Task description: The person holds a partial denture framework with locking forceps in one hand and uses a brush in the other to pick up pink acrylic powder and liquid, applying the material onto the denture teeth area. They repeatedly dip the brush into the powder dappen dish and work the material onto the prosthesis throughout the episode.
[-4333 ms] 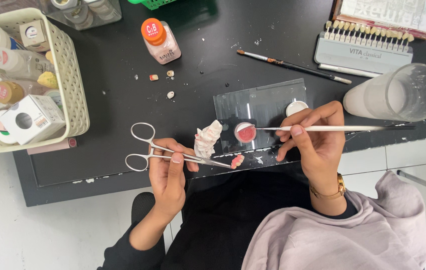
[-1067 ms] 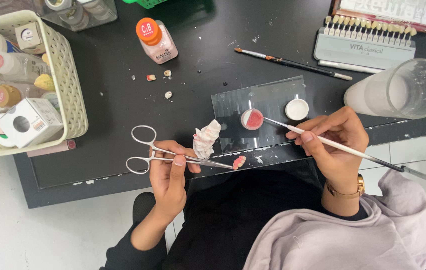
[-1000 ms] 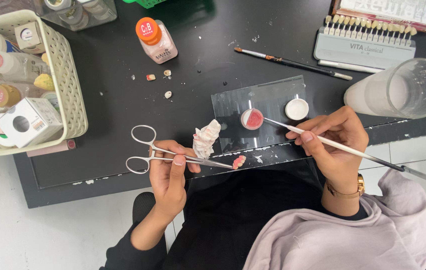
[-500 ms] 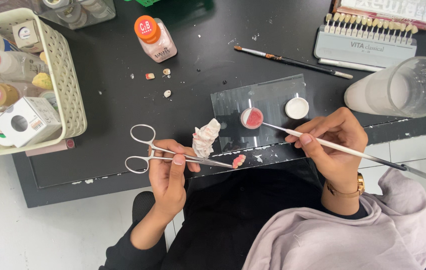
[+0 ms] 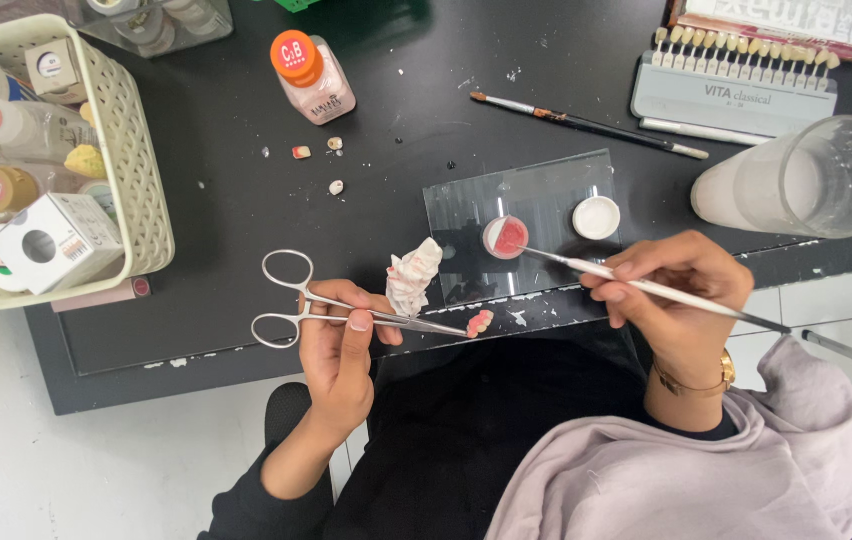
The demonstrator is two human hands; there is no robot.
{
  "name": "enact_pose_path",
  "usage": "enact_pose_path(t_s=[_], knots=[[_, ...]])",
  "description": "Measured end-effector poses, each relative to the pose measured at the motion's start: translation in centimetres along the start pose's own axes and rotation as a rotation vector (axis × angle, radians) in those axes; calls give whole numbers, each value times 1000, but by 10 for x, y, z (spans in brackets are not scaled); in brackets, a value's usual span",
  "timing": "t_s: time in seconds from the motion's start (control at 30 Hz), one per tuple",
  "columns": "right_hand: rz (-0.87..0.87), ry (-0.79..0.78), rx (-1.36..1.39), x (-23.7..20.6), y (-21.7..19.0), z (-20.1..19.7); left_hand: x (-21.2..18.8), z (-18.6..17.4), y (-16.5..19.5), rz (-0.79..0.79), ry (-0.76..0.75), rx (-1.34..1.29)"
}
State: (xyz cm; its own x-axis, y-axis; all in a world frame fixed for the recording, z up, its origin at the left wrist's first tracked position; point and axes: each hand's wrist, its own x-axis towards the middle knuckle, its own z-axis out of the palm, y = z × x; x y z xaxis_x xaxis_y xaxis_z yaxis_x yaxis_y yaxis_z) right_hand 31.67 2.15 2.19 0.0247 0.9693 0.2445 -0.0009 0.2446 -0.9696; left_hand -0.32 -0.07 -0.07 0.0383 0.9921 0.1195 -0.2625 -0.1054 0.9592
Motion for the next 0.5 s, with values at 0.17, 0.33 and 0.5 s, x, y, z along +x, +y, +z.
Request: enact_pose_path(t_s=[0.17, 0.33, 0.5], knots=[[-175, 105, 53, 2, 4, 11, 1, 0, -1, 8, -10, 7], [-240, 41, -116, 10, -1, 25, 0, 0, 0, 8, -14, 27], [-206, 3, -103, 15, -3, 34, 0, -1, 1, -16, -7, 18]])
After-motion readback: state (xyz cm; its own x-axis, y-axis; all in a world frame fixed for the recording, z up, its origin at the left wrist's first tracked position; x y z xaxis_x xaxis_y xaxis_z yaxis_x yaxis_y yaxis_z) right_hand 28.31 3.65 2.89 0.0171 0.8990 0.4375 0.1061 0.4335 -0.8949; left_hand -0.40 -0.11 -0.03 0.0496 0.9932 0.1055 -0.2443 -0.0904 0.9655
